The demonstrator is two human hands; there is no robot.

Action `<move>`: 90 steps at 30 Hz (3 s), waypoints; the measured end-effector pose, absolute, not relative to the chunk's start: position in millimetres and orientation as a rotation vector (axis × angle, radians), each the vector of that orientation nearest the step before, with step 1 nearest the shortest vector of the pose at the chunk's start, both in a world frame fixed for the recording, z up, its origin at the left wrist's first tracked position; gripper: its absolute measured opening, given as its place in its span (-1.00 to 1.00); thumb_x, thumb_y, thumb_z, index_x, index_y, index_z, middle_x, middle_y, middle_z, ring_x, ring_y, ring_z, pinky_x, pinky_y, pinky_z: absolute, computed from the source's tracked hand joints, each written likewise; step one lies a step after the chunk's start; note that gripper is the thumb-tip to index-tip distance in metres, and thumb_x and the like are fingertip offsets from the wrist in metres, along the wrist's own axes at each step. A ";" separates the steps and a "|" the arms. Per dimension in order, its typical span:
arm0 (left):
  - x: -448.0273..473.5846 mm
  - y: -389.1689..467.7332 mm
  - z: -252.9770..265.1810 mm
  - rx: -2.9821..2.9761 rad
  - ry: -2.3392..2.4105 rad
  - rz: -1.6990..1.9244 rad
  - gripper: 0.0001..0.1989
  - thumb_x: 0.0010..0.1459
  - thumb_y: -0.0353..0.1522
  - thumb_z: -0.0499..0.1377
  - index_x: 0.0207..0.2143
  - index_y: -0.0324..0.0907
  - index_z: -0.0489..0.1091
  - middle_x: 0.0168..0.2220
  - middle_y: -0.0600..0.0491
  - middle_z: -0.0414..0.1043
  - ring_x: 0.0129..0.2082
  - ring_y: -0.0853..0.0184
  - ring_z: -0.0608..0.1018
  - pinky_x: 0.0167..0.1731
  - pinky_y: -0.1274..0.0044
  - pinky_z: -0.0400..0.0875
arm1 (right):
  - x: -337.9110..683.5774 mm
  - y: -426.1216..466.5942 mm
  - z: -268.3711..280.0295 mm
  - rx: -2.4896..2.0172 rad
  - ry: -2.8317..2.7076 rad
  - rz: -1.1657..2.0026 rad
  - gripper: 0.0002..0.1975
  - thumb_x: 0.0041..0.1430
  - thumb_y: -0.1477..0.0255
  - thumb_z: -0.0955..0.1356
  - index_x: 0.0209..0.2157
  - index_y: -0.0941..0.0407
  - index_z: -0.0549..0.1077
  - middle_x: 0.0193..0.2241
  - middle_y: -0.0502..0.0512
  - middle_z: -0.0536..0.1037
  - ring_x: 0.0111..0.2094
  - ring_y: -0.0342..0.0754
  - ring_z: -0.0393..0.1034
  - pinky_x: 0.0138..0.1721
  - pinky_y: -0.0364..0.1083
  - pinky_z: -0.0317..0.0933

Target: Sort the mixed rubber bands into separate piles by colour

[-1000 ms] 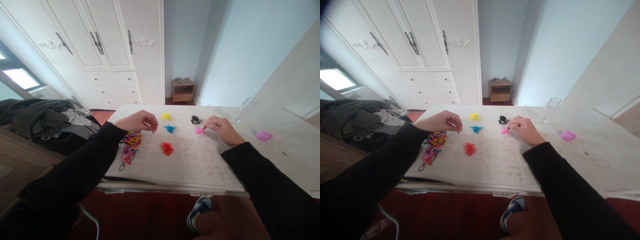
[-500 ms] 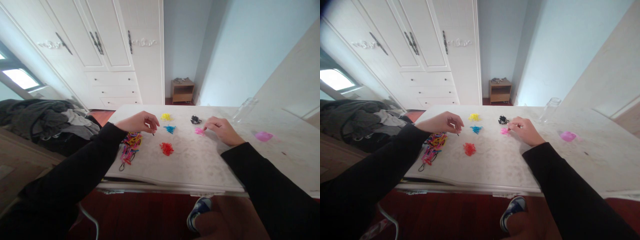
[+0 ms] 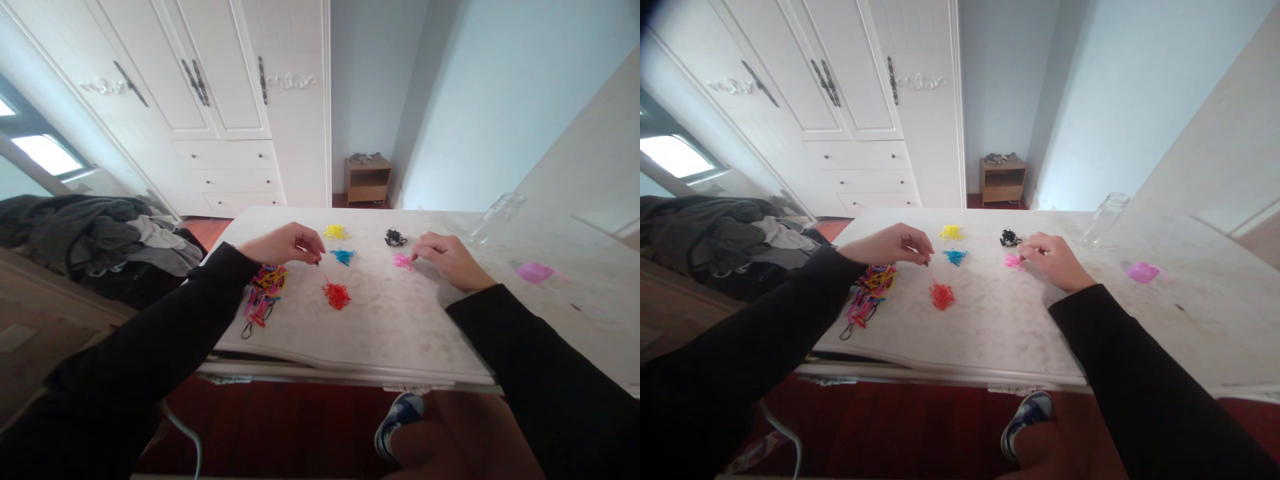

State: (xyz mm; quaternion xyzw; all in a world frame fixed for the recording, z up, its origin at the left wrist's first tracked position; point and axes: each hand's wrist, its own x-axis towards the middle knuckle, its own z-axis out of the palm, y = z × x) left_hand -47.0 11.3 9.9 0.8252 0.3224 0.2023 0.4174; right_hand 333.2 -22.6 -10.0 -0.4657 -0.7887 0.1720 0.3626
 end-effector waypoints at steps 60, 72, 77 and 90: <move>-12.3 -9.8 -0.4 2.026 0.894 0.930 -0.81 0.07 -0.37 0.36 -0.26 -0.25 0.50 -0.36 -0.04 0.65 -0.32 0.30 0.68 -0.27 0.49 0.57 | 247.6 -49.5 -1.1 -0.743 -2.395 0.387 -0.63 0.33 0.21 0.34 0.10 0.02 0.46 0.00 0.19 0.55 0.04 0.16 0.40 0.10 0.20 0.28; -12.9 -9.0 -0.5 2.014 0.960 0.977 -0.73 0.03 -0.29 0.42 -0.26 -0.25 0.55 -0.35 -0.05 0.64 -0.34 0.31 0.66 -0.27 0.48 0.60 | 233.5 -47.7 -4.9 -0.672 -2.440 0.340 -0.65 0.32 0.26 0.36 0.05 0.12 0.52 0.03 0.23 0.59 0.07 0.13 0.41 0.14 0.17 0.30; -13.6 -8.0 -1.0 2.006 0.986 0.999 -0.68 -0.02 -0.25 0.45 -0.26 -0.26 0.58 -0.28 -0.07 0.65 -0.35 0.33 0.63 -0.28 0.47 0.60 | 266.4 -33.6 -0.6 -0.916 -2.175 0.262 -0.72 0.36 0.32 0.30 -0.36 0.09 0.58 -0.38 0.10 0.62 -0.27 0.02 0.44 -0.15 0.05 0.32; -15.1 -5.3 -3.4 1.791 0.938 0.976 -0.64 -0.07 -0.22 0.49 -0.31 -0.27 0.53 -0.37 -0.10 0.65 -0.41 0.26 0.67 -0.43 0.49 0.57 | 314.0 -17.1 -2.5 -1.175 -2.080 0.403 -0.48 0.34 0.10 0.29 -0.61 0.07 0.53 -0.52 0.13 0.52 -0.33 0.04 0.43 -0.12 0.09 0.31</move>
